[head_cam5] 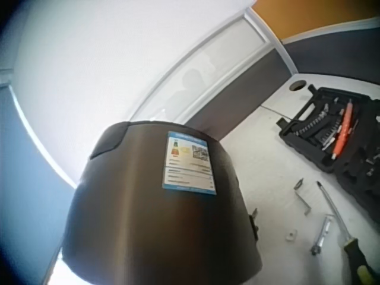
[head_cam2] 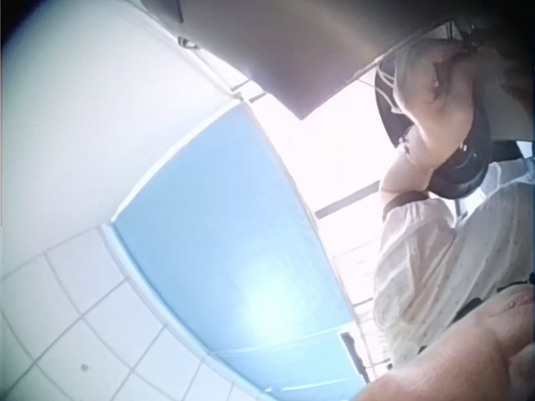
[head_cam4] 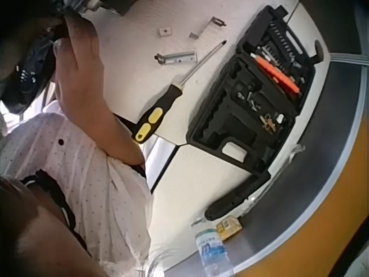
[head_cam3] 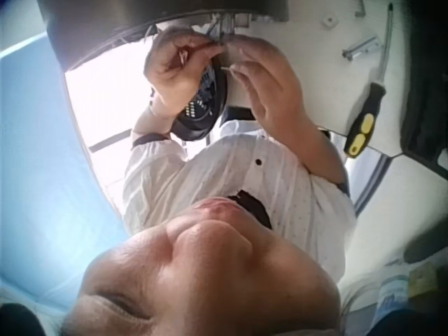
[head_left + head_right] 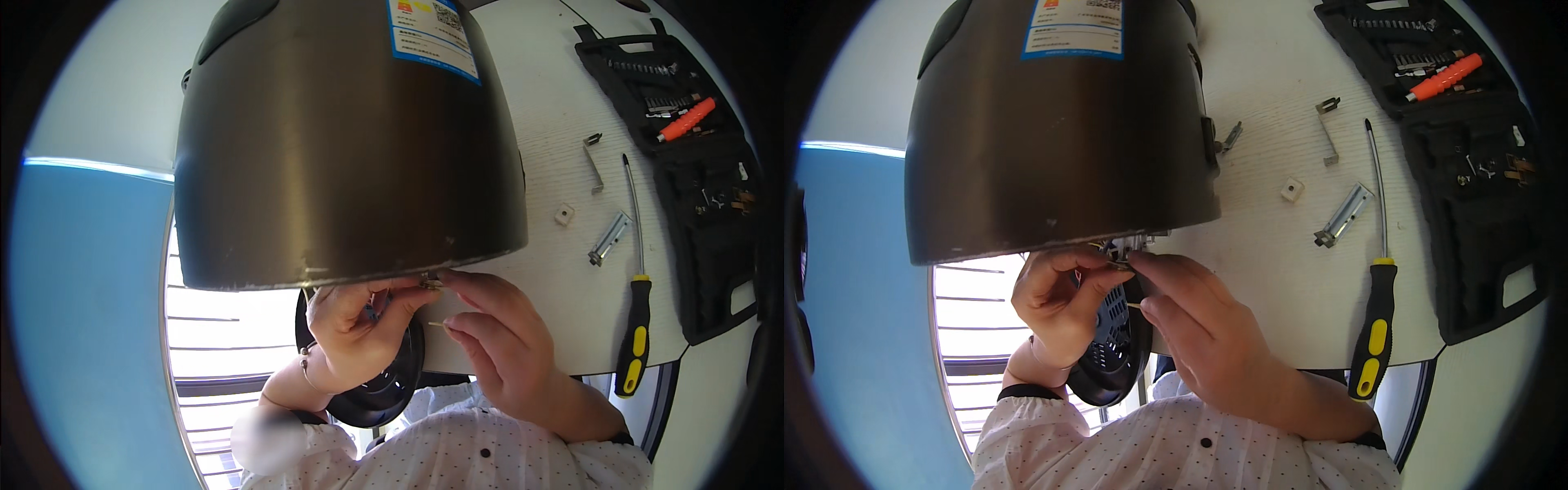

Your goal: The person repairs a rice cooker by connecting internal wires and securing components with a screwdriver. They then reassemble the unit by attaching the base and placing the lid on top.

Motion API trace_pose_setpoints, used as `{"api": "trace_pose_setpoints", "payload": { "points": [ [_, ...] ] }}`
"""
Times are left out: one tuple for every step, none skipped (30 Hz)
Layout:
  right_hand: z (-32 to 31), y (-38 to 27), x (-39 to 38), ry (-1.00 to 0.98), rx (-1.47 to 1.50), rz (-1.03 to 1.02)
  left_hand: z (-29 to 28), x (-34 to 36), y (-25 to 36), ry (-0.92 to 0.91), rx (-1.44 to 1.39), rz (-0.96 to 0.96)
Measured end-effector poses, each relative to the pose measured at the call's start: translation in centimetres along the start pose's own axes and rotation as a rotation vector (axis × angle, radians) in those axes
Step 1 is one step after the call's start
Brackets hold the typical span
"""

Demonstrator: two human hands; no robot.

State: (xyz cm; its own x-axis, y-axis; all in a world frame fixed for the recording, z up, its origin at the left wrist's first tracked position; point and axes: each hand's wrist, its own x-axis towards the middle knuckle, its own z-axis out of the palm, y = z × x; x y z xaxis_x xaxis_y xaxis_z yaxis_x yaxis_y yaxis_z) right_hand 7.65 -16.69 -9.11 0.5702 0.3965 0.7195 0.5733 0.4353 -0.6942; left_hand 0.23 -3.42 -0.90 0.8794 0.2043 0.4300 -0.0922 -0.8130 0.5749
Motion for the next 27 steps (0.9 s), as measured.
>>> {"api": "trace_pose_setpoints", "payload": {
  "points": [
    [0.0, -0.1, 0.0, 0.003, -0.003, 0.003, -0.1, 0.1, 0.1, -0.004, 0.074, 0.053],
    [0.0, -0.2, 0.1, 0.007, -0.005, 0.006, -0.3, 0.1, 0.1, -0.007, 0.149, 0.106],
    [0.1, -0.3, 0.0, 0.011, -0.008, 0.009, -0.4, 0.3, 0.1, -0.011, 0.224, 0.158],
    [0.1, -0.3, 0.0, 0.013, -0.007, 0.013, -0.5, 0.4, -0.1, -0.004, 0.260, 0.235],
    [0.1, -0.3, 0.0, 0.015, -0.006, 0.018, -0.5, 0.6, -0.5, 0.003, 0.297, 0.311],
    [0.1, -0.3, 0.0, 0.017, -0.005, 0.023, -0.5, 0.7, -0.9, 0.011, 0.333, 0.387],
    [0.2, -0.3, 0.0, 0.017, -0.008, 0.021, -0.6, 0.8, -1.0, 0.015, 0.365, 0.420],
    [0.2, -0.3, 0.0, 0.016, -0.011, 0.018, -0.5, 0.9, -1.0, 0.018, 0.367, 0.416],
    [0.2, -0.3, 0.0, 0.016, -0.014, 0.016, -0.4, 0.9, -1.0, 0.021, 0.368, 0.413],
    [0.2, -0.3, 0.0, 0.020, -0.007, 0.023, -0.3, 0.9, -1.0, 0.024, 0.372, 0.407],
    [0.2, -0.4, -0.1, 0.025, -0.001, 0.030, -0.2, 0.8, -0.9, 0.019, 0.321, 0.336],
    [0.2, -0.4, -0.1, 0.029, 0.006, 0.036, -0.1, 0.6, -0.8, 0.014, 0.270, 0.265],
    [0.2, -0.4, -0.1, 0.031, 0.011, 0.043, 0.1, 0.4, -0.7, 0.007, 0.218, 0.192],
    [0.2, -0.4, -0.2, 0.033, 0.017, 0.049, 0.1, 0.3, -0.8, 0.007, 0.161, 0.133],
    [0.2, -0.3, -0.2, 0.035, 0.022, 0.054, 0.2, 0.2, -1.0, 0.006, 0.104, 0.073],
    [0.3, -0.3, -0.2, 0.037, 0.020, 0.052, 0.3, 0.1, -1.1, 0.006, 0.047, 0.013],
    [0.3, -0.3, -0.2, 0.038, 0.017, 0.049, 0.4, 0.0, -1.3, 0.016, -0.033, -0.027],
    [0.3, -0.3, -0.2, 0.039, 0.015, 0.046, 0.5, -0.1, -1.4, 0.026, -0.113, -0.067],
    [0.4, -0.3, -0.3, 0.038, 0.015, 0.047, 0.6, -0.2, -1.5, 0.036, -0.192, -0.105],
    [0.4, -0.3, -0.3, 0.037, 0.015, 0.048, 0.8, -0.2, -1.3, 0.049, -0.244, -0.130],
    [0.4, -0.3, -0.3, 0.036, 0.015, 0.049, 0.9, -0.2, -1.1, 0.062, -0.296, -0.156],
    [0.4, -0.3, -0.3, 0.036, 0.014, 0.050, 1.0, -0.2, -0.9, 0.073, -0.346, -0.181],
    [0.3, -0.3, -0.3, 0.035, 0.013, 0.051, 1.0, -0.2, -0.9, 0.078, -0.341, -0.176],
    [0.3, -0.4, -0.3, 0.035, 0.012, 0.052, 1.0, -0.2, -0.8, 0.084, -0.335, -0.170],
    [0.3, -0.4, -0.3, 0.037, 0.011, 0.053, 1.0, -0.1, -0.8, 0.087, -0.330, -0.164],
    [0.3, -0.4, -0.3, 0.040, 0.010, 0.055, 1.0, -0.1, -0.9, 0.089, -0.334, -0.169],
    [0.3, -0.4, -0.3, 0.042, 0.009, 0.056, 1.0, -0.2, -1.2, 0.091, -0.338, -0.174]
  ]
}}
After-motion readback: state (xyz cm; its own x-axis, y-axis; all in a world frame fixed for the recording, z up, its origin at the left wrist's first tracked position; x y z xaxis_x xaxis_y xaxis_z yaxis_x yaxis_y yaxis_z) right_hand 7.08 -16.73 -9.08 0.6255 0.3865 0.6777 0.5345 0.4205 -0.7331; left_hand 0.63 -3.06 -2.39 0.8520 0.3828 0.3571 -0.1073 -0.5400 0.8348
